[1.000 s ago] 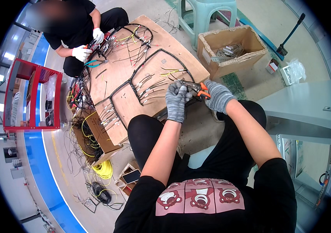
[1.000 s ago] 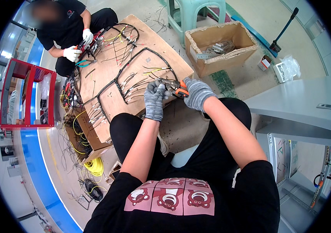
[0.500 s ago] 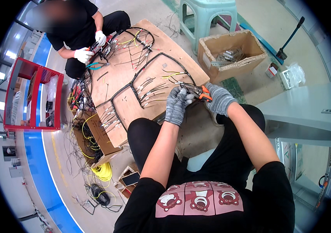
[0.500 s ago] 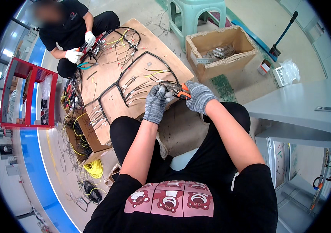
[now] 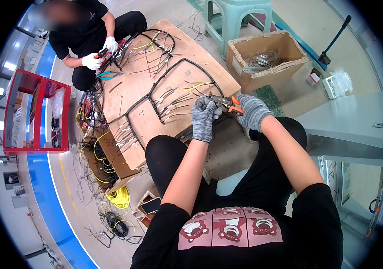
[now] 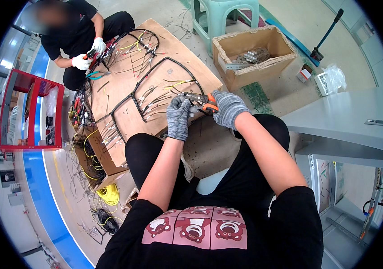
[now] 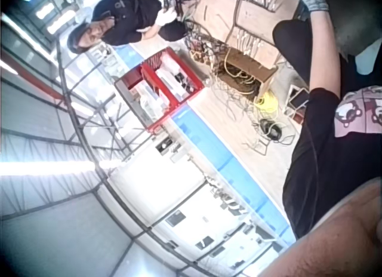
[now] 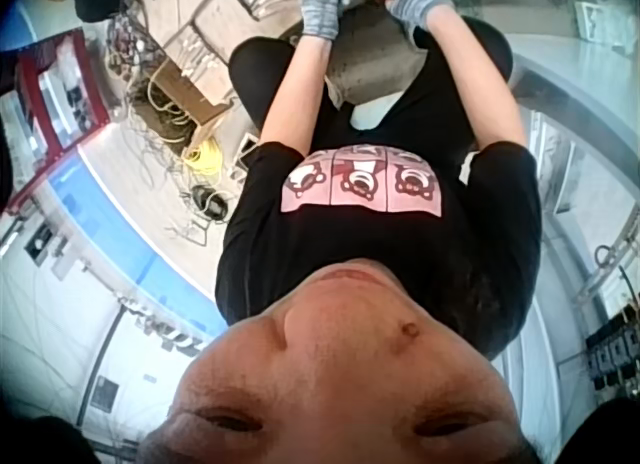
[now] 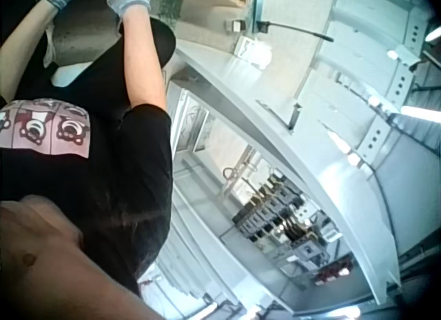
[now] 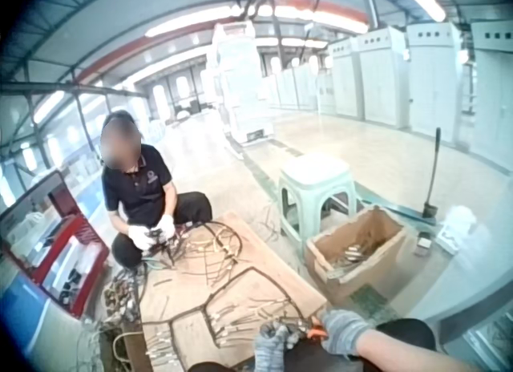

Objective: The person strips insulation from multiple black wires using orange-handled wire strippers and places the stripped ends into a cardboard box. Another person works nearby on similar wires.

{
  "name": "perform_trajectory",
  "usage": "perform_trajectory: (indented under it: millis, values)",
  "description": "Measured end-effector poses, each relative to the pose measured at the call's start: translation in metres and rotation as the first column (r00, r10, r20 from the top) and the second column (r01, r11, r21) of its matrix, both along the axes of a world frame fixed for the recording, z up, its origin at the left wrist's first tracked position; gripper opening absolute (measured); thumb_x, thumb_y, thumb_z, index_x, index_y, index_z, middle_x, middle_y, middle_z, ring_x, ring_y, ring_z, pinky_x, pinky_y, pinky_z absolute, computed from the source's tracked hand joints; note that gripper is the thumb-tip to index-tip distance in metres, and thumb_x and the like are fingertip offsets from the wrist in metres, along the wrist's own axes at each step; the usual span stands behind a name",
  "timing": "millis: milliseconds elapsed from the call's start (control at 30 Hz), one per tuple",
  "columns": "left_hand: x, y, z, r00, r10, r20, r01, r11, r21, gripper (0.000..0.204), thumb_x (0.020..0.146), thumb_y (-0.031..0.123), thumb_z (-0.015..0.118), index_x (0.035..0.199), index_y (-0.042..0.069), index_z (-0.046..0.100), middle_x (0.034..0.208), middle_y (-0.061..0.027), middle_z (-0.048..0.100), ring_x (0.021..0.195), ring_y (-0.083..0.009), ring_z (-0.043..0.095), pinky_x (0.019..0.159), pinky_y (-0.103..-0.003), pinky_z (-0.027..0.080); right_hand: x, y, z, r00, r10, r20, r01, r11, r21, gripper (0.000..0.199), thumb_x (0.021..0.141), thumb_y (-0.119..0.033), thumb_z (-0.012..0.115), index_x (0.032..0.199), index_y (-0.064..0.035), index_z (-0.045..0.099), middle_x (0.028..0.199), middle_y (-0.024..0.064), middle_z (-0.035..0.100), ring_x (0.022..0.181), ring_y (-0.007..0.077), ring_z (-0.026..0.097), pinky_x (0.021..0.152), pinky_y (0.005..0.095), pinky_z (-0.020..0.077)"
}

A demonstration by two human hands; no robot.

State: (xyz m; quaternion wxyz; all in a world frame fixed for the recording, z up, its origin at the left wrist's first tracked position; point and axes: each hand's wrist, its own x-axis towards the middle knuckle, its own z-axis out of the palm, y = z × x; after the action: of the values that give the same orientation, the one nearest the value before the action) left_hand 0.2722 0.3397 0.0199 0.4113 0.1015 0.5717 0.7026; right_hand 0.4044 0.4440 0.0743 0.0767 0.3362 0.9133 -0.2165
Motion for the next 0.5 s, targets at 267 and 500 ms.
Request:
perform_trajectory:
  millis: [267,500]
  values:
    - [-0.001,0.000,-0.016,0.994,0.038,0.103,-0.053,0.987,0.154,0.004,0.085,0.005,0.055,0.089,0.006,0.054,0.073,0.0003,0.056,0.056,-0.0073,0.056,0.045,-0.017,0.043,0.001,-0.002,0.004,0.999,-0.030,-0.023,0.028,0.996,-0.084,0.040,0.067,-0.016,0.060,0.103,-0.0014,0.050,0.094,0.0213,0.059,0.090,0.0355,0.057,0.078,0.0385,0.0461]
    - [-0.001,0.000,-0.012,0.998,0.021,0.051,-0.025,0.997,0.068,0.004,0.086,0.008,0.056,0.089,0.007,0.055,0.072,0.0006,0.057,0.053,-0.0065,0.054,0.043,-0.017,0.041,0.002,0.000,-0.004,0.999,-0.036,-0.007,0.036,0.999,-0.009,0.041,0.067,-0.016,0.061,0.104,-0.0022,0.050,0.094,0.0208,0.059,0.091,0.0346,0.057,0.079,0.0392,0.0461]
